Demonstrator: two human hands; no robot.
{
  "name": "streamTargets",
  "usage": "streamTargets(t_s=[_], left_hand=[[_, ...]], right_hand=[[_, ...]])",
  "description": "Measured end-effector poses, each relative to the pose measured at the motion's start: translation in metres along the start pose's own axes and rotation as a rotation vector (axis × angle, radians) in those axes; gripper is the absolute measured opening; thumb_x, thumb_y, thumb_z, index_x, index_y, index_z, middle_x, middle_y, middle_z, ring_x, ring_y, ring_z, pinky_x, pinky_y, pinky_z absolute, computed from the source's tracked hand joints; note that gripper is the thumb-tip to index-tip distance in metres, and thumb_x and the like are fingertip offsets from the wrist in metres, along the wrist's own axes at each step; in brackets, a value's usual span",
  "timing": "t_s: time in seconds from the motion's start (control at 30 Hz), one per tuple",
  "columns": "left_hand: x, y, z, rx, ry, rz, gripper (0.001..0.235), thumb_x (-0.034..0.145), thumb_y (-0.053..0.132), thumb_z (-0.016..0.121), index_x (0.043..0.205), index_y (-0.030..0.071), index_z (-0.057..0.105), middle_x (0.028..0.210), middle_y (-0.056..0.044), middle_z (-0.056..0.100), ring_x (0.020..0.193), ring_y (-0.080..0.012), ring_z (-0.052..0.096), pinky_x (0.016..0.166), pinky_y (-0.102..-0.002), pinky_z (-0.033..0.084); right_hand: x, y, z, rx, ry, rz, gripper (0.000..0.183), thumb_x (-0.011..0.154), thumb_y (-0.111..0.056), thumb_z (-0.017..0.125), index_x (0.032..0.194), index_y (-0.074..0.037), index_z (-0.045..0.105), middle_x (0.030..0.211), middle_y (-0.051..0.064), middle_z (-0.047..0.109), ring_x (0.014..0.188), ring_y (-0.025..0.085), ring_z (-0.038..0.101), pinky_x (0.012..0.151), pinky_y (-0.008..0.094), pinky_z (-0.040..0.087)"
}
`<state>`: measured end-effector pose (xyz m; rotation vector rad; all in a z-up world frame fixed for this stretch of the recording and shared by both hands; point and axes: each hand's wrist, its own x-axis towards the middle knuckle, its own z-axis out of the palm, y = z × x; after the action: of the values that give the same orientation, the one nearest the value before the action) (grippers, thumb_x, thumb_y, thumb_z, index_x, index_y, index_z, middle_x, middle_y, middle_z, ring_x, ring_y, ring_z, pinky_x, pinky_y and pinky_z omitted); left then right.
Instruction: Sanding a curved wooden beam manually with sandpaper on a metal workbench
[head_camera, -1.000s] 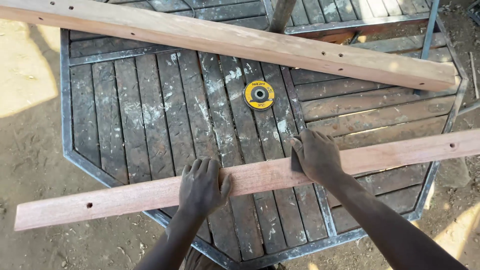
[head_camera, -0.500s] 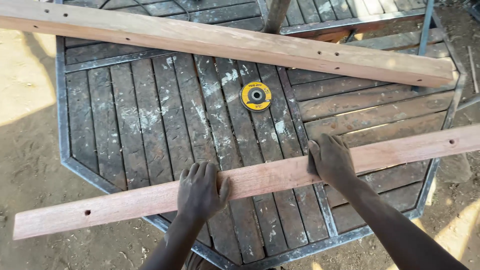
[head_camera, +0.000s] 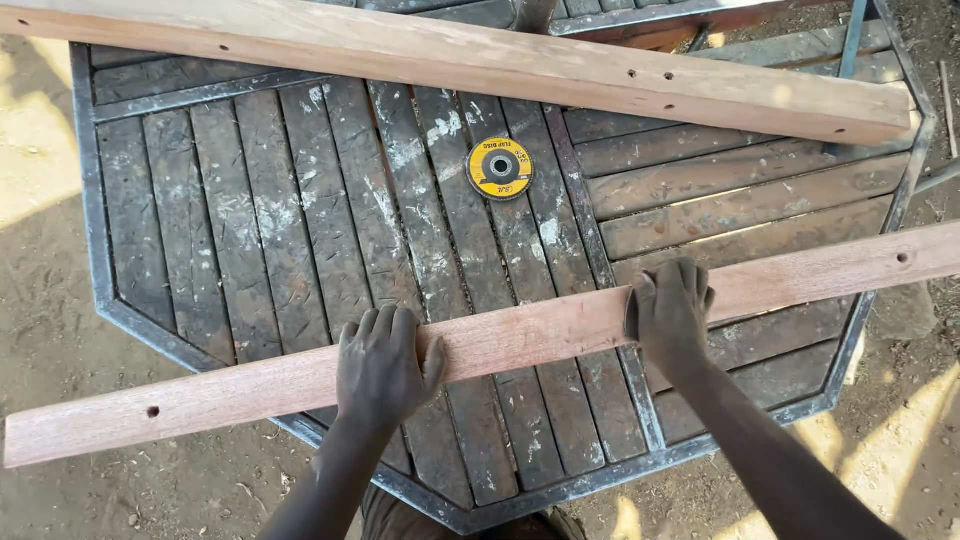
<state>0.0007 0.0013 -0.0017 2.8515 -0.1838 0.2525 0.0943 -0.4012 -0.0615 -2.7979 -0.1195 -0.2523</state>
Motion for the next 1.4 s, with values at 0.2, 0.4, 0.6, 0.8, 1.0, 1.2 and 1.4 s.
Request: streamTargets(t_s=[0.2, 0.4, 0.6, 0.8, 1.0, 1.2, 1.4], left_hand=[[-0.001, -0.002, 0.003, 0.017, 0.021, 0.010, 0.038, 0.088, 0.051, 0.058, 0.093, 0.014, 0.062, 0.079, -0.008, 0.058, 0.084, -0.0313, 0.066, 0.069, -0.047, 0.052], [-0.002, -0.002, 0.010, 0.024, 0.019, 0.009, 0.041, 0.086, 0.054, 0.058, 0.093, 0.014, 0.061, 0.081, -0.008, 0.059, 0.085, -0.0317, 0.066, 0.069, -0.047, 0.052], [0.002, 0.002, -0.004, -0.018, -0.028, -0.021, 0.040, 0.087, 0.050, 0.058, 0.091, 0.011, 0.062, 0.080, -0.010, 0.059, 0.085, -0.0331, 0.066, 0.070, -0.047, 0.052], [0.001, 0.000, 0.003, 0.004, -0.021, -0.011, 0.039, 0.087, 0.053, 0.058, 0.092, 0.014, 0.061, 0.082, -0.008, 0.058, 0.087, -0.0312, 0.067, 0.072, -0.047, 0.051], [-0.001, -0.003, 0.011, 0.022, 0.042, 0.009, 0.040, 0.087, 0.053, 0.058, 0.088, 0.013, 0.061, 0.079, -0.009, 0.057, 0.083, -0.0316, 0.065, 0.071, -0.046, 0.051], [0.000, 0.002, 0.005, 0.005, 0.009, -0.036, 0.041, 0.088, 0.054, 0.057, 0.088, 0.014, 0.063, 0.079, -0.008, 0.058, 0.083, -0.0313, 0.065, 0.071, -0.047, 0.050], [-0.001, 0.002, 0.011, -0.002, 0.079, -0.028, 0.039, 0.087, 0.052, 0.056, 0.086, 0.013, 0.060, 0.079, -0.008, 0.057, 0.085, -0.0309, 0.065, 0.070, -0.046, 0.050]], right_hand=[[-0.003, -0.125, -0.037, 0.187, 0.025, -0.283, 0.037, 0.106, -0.049, 0.046, 0.093, -0.014, 0.052, 0.107, 0.006, 0.051, 0.104, 0.031, 0.049, 0.091, 0.045, 0.038], [-0.001, -0.005, -0.010, 0.027, 0.061, -0.114, 0.035, 0.108, -0.043, 0.051, 0.100, -0.009, 0.053, 0.107, 0.014, 0.046, 0.109, 0.039, 0.045, 0.095, 0.052, 0.036], [-0.005, -0.121, -0.031, 0.161, 0.005, -0.294, 0.033, 0.104, -0.045, 0.052, 0.094, -0.013, 0.052, 0.105, 0.008, 0.049, 0.102, 0.033, 0.048, 0.091, 0.045, 0.036], [0.000, -0.028, -0.022, 0.090, 0.012, -0.141, 0.036, 0.109, -0.042, 0.048, 0.099, -0.007, 0.053, 0.108, 0.014, 0.049, 0.109, 0.038, 0.047, 0.095, 0.051, 0.037], [-0.008, -0.119, -0.044, 0.144, -0.037, -0.255, 0.038, 0.106, -0.048, 0.045, 0.094, -0.012, 0.051, 0.103, 0.009, 0.045, 0.101, 0.035, 0.045, 0.093, 0.048, 0.036], [0.001, -0.038, -0.024, 0.103, 0.004, -0.063, 0.034, 0.108, -0.039, 0.048, 0.102, -0.007, 0.056, 0.104, 0.017, 0.048, 0.105, 0.043, 0.049, 0.092, 0.057, 0.040], [-0.014, -0.211, -0.047, 0.074, 0.021, -0.054, 0.027, 0.105, -0.014, 0.048, 0.092, 0.009, 0.055, 0.105, 0.017, 0.047, 0.101, 0.022, 0.040, 0.102, 0.032, 0.031]])
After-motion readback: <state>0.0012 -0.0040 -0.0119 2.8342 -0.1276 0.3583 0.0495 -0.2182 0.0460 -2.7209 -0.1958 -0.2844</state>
